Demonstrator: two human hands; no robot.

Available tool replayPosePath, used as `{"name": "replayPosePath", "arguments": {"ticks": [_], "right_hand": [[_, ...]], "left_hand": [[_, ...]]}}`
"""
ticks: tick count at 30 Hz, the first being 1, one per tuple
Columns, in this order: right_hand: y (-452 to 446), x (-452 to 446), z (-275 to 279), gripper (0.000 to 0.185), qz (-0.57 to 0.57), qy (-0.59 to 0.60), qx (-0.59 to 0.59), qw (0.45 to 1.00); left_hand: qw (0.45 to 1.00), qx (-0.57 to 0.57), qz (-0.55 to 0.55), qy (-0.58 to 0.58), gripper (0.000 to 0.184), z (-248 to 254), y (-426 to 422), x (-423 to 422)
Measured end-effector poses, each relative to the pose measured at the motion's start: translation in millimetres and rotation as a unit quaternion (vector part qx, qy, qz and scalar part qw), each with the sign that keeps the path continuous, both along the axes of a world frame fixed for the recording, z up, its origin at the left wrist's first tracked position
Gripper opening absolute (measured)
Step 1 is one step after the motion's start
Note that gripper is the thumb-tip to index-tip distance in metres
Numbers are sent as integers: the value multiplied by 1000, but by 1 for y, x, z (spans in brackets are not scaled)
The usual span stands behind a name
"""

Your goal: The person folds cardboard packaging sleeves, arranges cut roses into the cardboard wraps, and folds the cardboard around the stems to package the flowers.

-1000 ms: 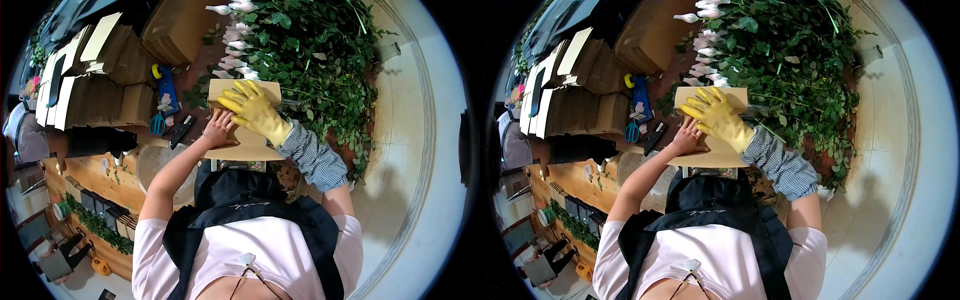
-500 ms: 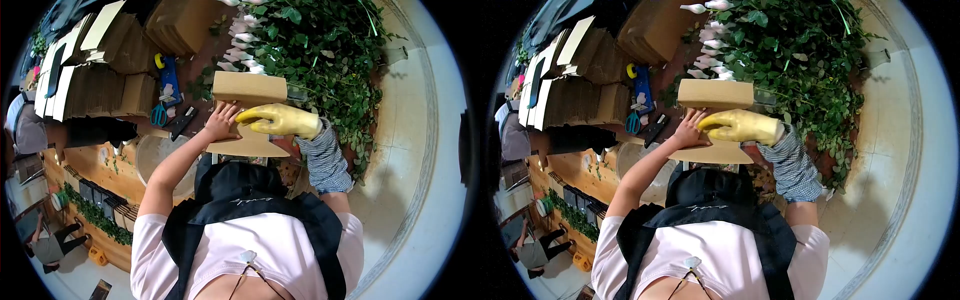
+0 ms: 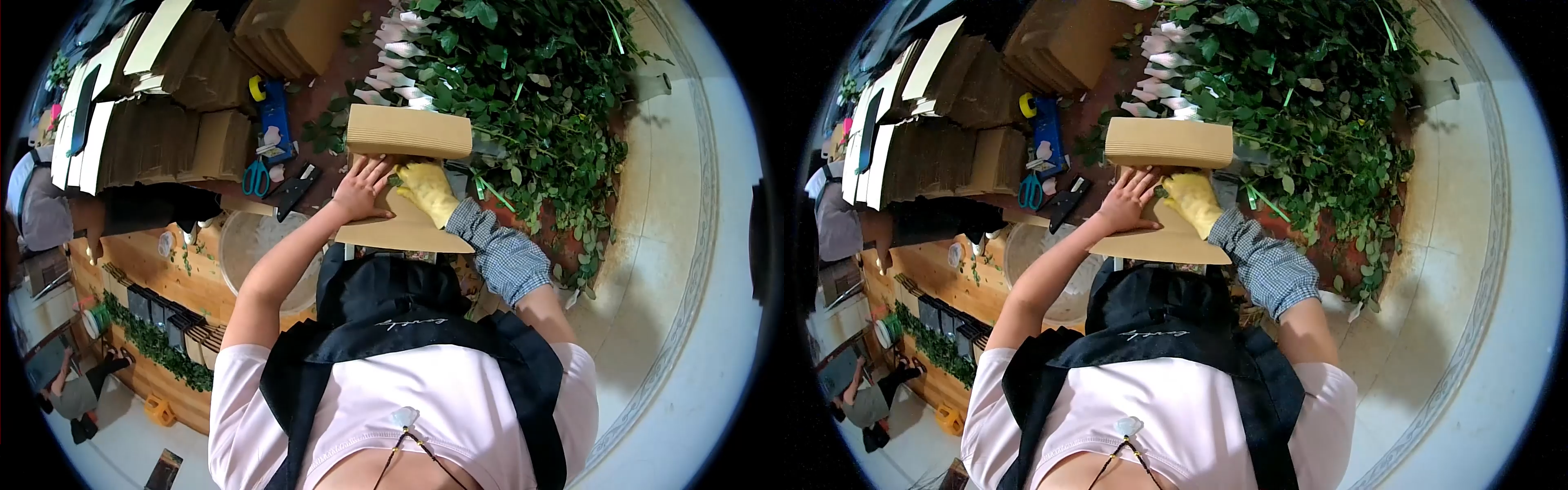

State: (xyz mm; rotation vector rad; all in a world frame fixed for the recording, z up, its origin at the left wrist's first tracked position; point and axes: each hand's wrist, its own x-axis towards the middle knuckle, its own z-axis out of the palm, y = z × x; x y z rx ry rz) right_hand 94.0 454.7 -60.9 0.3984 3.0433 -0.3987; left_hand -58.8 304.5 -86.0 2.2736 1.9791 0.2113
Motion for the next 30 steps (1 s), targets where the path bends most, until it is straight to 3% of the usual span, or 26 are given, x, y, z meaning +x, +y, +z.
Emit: {"name": "replayPosePath", "arguments": {"ticks": [2,5,7,9,10,11,12,13,14,16,18,20,22,23,24,26,27,29,30], "right_hand": [[3,-1,-9,21,3,0,40,999],[10,-2,16,15,-13,-93,17,995],[16,31,45,15,-36,68,-110,991],[36,84,75,14,-54,-140,-139,979],[45,99,85,20,-80,-395,-91,911],[60,134,72,43,8,-532,-71,844],[58,140,85,43,7,-536,-67,842],[59,137,111,53,-67,-542,-80,834],[60,130,134,65,-139,-544,-97,822],[56,100,167,64,-108,-334,-221,910],[32,53,180,56,-38,-138,-388,910],[15,18,171,57,1,-104,-636,765],[-16,2,134,60,139,-154,-573,792],[-25,7,142,64,127,-278,-420,854],[-43,13,128,64,93,-255,-373,887],[-72,16,97,63,122,-294,-63,946],[-75,22,101,63,128,-295,-61,945],[-66,25,109,56,67,-169,-205,962],[-51,24,111,57,76,-99,-433,893]], "left_hand": [[1000,-18,8,-2,105,-3,0,2],[1000,-2,10,7,103,-5,-1,0],[1000,8,11,-11,102,-2,-2,-2],[999,29,13,-42,100,1,0,-1],[999,24,16,-44,100,-5,0,0],[999,27,13,-44,99,-6,-2,0],[999,32,14,-41,98,-6,0,0],[998,38,20,-42,98,-5,3,-2],[999,40,17,-33,98,-4,3,-3],[999,35,9,-24,98,-3,-3,1],[999,31,5,-26,98,0,-1,-1],[1000,6,6,-29,100,-2,-1,-1],[992,80,7,95,98,-13,2,0],[1000,-2,10,18,99,-4,-2,0],[999,33,3,-5,98,-8,-2,-1],[1000,9,11,-15,100,-2,-2,0],[1000,10,17,-16,100,-3,-3,3],[1000,-2,17,-12,102,-8,-2,2],[1000,13,18,0,100,-9,-2,2]]}}
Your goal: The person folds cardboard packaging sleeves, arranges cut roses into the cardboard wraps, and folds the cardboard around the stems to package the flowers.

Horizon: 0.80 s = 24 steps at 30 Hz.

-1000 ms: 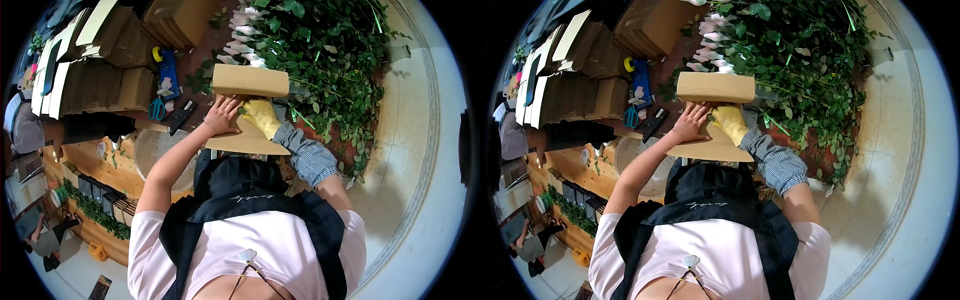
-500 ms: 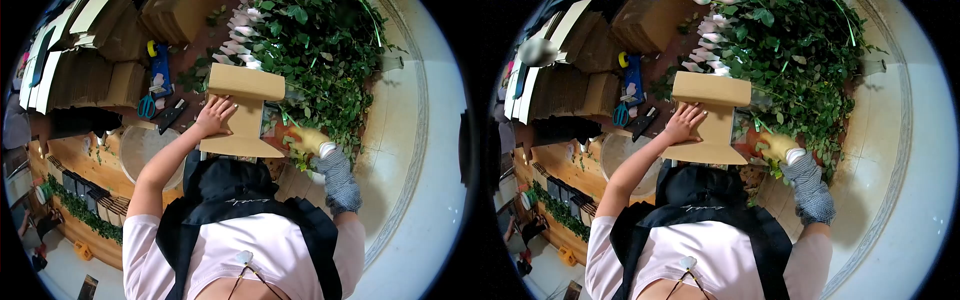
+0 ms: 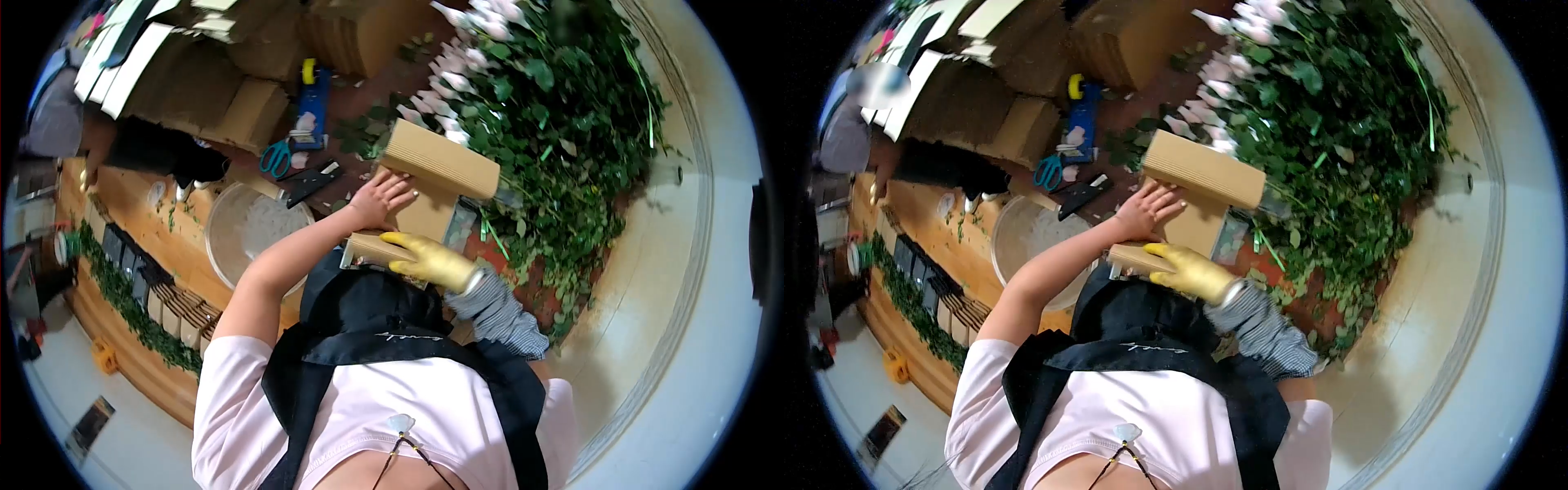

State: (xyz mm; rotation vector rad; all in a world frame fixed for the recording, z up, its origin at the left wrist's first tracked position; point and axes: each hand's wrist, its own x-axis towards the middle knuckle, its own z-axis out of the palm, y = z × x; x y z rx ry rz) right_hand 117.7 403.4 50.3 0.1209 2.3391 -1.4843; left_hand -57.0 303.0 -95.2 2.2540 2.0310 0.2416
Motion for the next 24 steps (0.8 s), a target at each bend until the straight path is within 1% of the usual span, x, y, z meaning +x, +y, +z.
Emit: {"name": "replayPosePath", "arguments": {"ticks": [2,3,4,5,6,7,8,10,11,12,14,15,17,18,20,22,24], "right_hand": [[31,-19,-2,62,-54,-33,-193,979],[46,-20,-10,66,-89,-21,-120,989],[61,-22,-25,70,-125,-6,-50,991],[75,-30,-41,81,-21,-125,250,960],[85,-10,-84,98,58,-43,297,952],[65,-9,-80,105,103,-38,415,903],[45,-9,-73,112,143,-33,527,837],[42,-12,-89,120,138,-81,530,833],[42,-12,-96,125,129,-86,526,836],[37,-13,-91,125,131,-82,523,838],[35,-20,-78,126,126,-130,524,832],[36,-20,-81,125,126,-130,524,832],[37,-20,-79,123,142,-146,521,829],[37,-22,-77,122,158,-164,513,828],[38,-19,-77,120,163,-176,518,821],[38,-14,-84,122,136,-117,523,833],[39,-9,-88,120,128,-111,521,837]], "left_hand": [[997,-1,-4,-71,98,-10,-1,-2],[999,-21,-15,-36,92,12,-3,-6],[991,51,-46,-111,74,21,-5,-17],[985,57,-29,-157,65,20,-15,-23],[977,65,-18,-202,57,21,-22,-29],[980,28,30,-195,48,45,-39,-35],[968,10,108,-227,41,76,-57,-42],[936,107,225,-248,34,112,-95,-72],[907,178,311,-220,32,121,-108,-92],[867,244,390,-193,30,127,-117,-114],[817,239,515,-100,43,127,-127,-162],[817,245,513,-98,43,123,-127,-181],[792,112,600,-17,63,113,-120,-206],[793,118,597,-20,63,114,-115,-211],[776,-32,626,-73,67,116,-107,-215],[779,-47,621,-72,67,116,-104,-222],[781,-68,617,-70,66,117,-107,-219]]}}
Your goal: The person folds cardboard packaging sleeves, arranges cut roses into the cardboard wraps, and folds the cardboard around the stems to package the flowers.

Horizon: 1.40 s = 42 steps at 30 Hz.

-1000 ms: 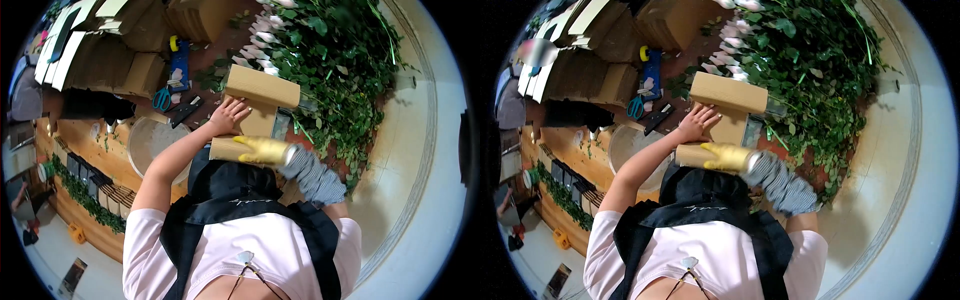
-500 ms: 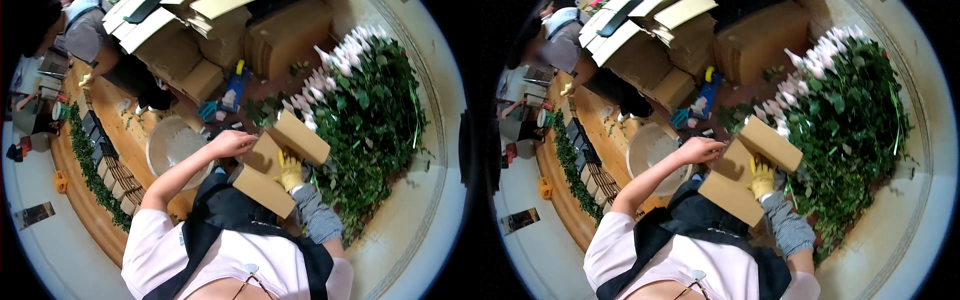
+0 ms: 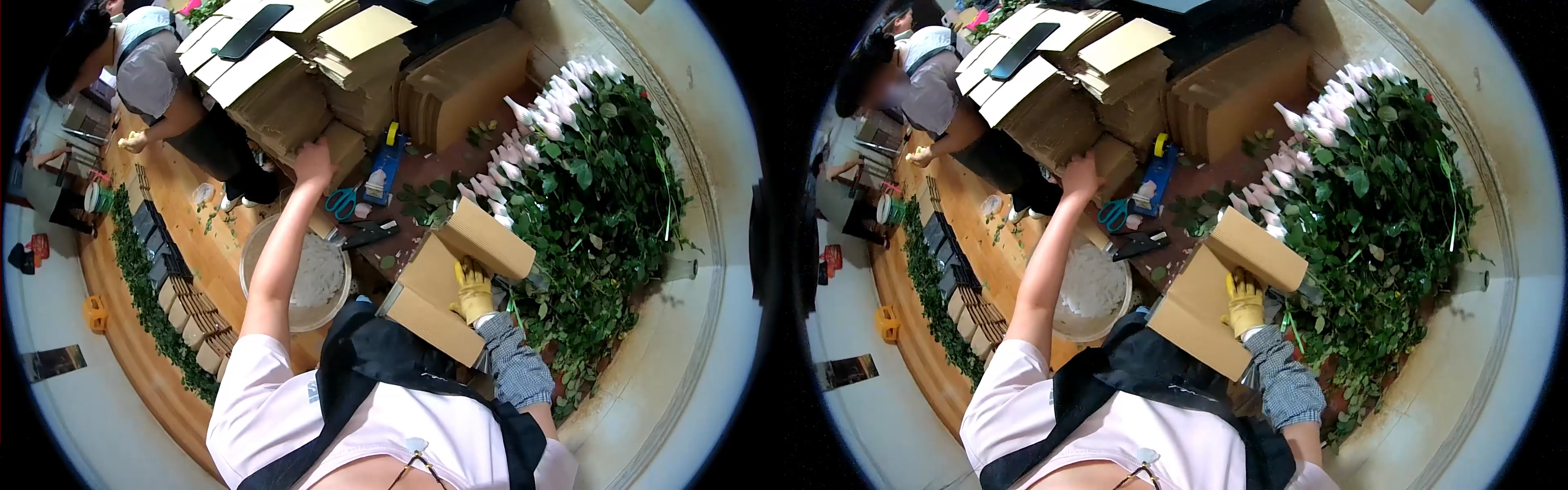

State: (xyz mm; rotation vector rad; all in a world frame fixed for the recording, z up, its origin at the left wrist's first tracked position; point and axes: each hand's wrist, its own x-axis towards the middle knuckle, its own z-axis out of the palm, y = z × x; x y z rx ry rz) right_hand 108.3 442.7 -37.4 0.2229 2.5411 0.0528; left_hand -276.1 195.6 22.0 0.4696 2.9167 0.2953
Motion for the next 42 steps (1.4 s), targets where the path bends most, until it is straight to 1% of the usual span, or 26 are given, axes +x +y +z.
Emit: {"name": "replayPosePath", "arguments": {"ticks": [2,5,7,8,10,11,12,13,14,17,18,20,22,23,24,26,27,28,30,32,35,36,37,38,41,42], "right_hand": [[0,-1,0,119,-5,11,-6,1000],[-1,1,0,116,-19,-1,-26,999],[2,0,0,115,-6,13,-18,1000],[1,1,-1,115,5,27,-12,1000],[-1,-2,3,113,10,45,-8,999],[-1,-2,7,111,19,62,2,998],[-4,-2,11,92,9,69,3,998],[-5,0,1,76,5,68,15,998],[-5,2,0,71,6,83,14,996],[-3,8,-21,67,-6,144,18,989],[-5,-9,0,65,-17,-69,20,997],[-1,11,-47,63,35,129,103,986],[-2,13,-38,62,13,151,57,987],[1,11,-29,61,1,176,13,984],[4,6,-10,61,-6,177,15,984],[13,-7,24,61,-114,78,-188,972],[23,-7,19,50,-107,215,-322,916],[26,-4,14,46,-217,218,-472,826],[19,-12,10,50,-86,340,-346,870],[10,-30,26,55,-85,122,-245,958],[-12,-40,-26,52,-23,80,-2,997],[-11,-47,0,53,-97,38,-46,993],[-10,-52,0,53,-108,18,-57,992],[-9,-53,1,54,-117,-4,-69,991],[1,-51,15,54,-155,-10,-163,974],[7,-25,-6,47,-139,208,-267,930]], "left_hand": [[994,-27,3,106,67,6,-6,7],[978,104,-37,178,74,22,-24,50],[980,197,-39,-4,101,42,-36,102],[936,286,-57,-198,105,49,-43,117],[771,374,-78,-509,108,45,-58,133],[720,388,-107,-566,104,32,-58,133],[659,399,-135,-623,100,21,-52,136],[661,366,-109,-646,78,22,-37,141],[663,337,-151,-651,55,-18,-26,135],[555,247,-71,-791,43,-69,29,127],[514,253,-50,-818,39,-92,45,134],[553,276,20,-786,36,-94,84,170],[806,166,-84,-563,40,-50,108,199],[867,131,-156,-455,43,-110,108,208],[879,152,-174,-418,41,-87,107,214],[856,286,-153,-403,39,-135,95,222],[855,284,-160,-403,39,-133,93,220],[870,255,-161,-389,37,-131,95,219],[892,213,-176,-358,40,-134,98,216],[895,218,-207,-331,40,-123,101,214],[914,-40,-363,-174,39,-76,108,205],[901,-89,-388,-172,40,-58,111,202],[879,-15,-368,-303,33,-27,121,201],[827,104,-326,-446,28,-52,120,195],[753,130,-313,-563,26,-75,128,202],[759,97,-307,-565,26,-91,128,201]]}}
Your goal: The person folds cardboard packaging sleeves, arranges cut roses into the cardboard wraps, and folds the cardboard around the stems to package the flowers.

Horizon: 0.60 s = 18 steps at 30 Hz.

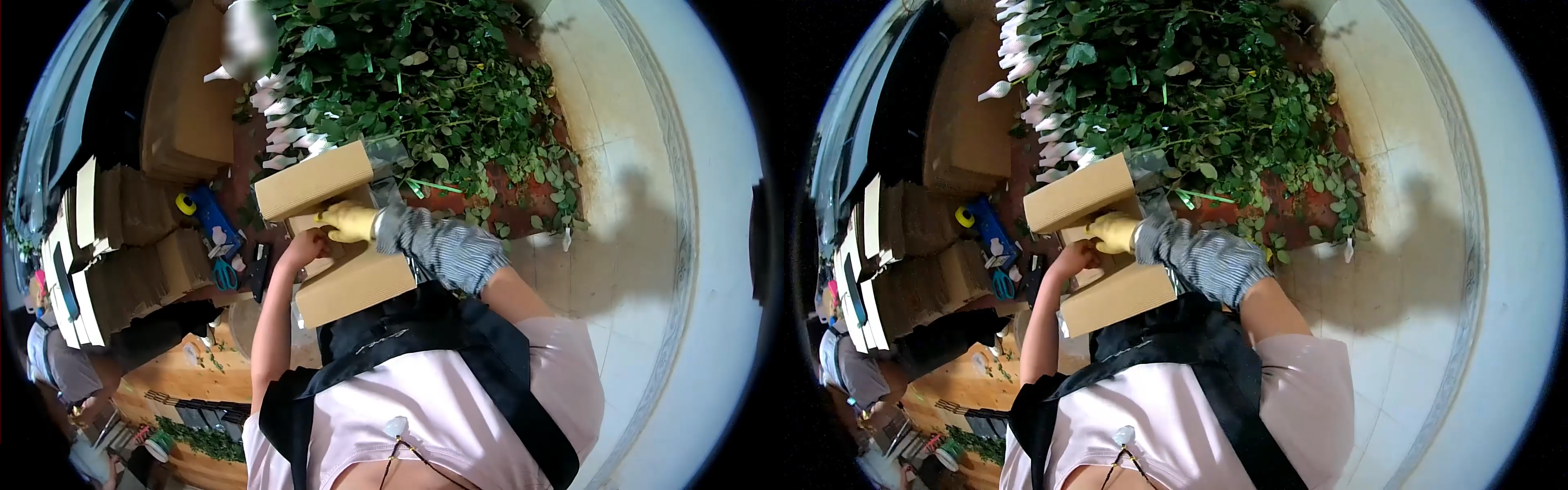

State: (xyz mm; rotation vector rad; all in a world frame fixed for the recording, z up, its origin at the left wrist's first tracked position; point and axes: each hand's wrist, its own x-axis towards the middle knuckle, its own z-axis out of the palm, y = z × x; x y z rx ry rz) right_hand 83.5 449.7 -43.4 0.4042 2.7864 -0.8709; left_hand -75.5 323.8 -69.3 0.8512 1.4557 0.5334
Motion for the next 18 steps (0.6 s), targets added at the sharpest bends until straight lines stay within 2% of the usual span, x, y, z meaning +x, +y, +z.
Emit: {"name": "replayPosePath", "arguments": {"ticks": [1,2,3,4,5,6,7,8,10,11,12,13,15,16,17,18], "right_hand": [[7,7,0,45,2,17,-158,987],[15,13,1,43,8,31,-313,949],[13,23,75,47,-32,-97,-446,889],[6,40,85,53,20,5,-525,851],[-16,61,64,60,30,46,-557,829],[-35,74,66,52,100,79,-254,959],[-59,73,84,44,26,15,-83,996],[-80,62,78,36,3,-95,127,987],[-74,60,96,42,-12,-90,39,995],[-65,66,101,43,-19,33,-78,996],[-50,77,108,43,-28,154,-195,968],[-32,79,119,44,-53,175,-500,846],[6,89,125,36,-203,270,-501,796],[31,91,143,31,-318,260,-432,803],[65,95,121,28,-306,325,-86,891],[96,102,102,32,-341,182,172,906]], "left_hand": [[1000,-27,-11,12,27,-18,5,-4],[999,-14,-36,31,29,-37,5,-7],[982,129,-96,100,30,-54,-3,-12],[936,268,-153,167,31,-63,-8,-17],[972,108,-104,179,33,-18,2,-2],[997,10,-38,68,34,-30,-4,-2],[995,16,-54,85,33,-26,-5,1],[992,22,-70,100,32,-22,-7,6],[981,46,-95,163,32,-14,-12,14],[981,48,-92,161,32,-3,-12,17],[982,49,-89,160,33,3,-14,17],[982,41,-90,161,33,-1,-18,16],[985,77,-66,142,37,-14,-19,15],[985,77,-66,140,37,-13,-16,16],[987,59,-63,134,38,-8,-16,16],[989,41,-60,129,38,-6,-17,16]]}}
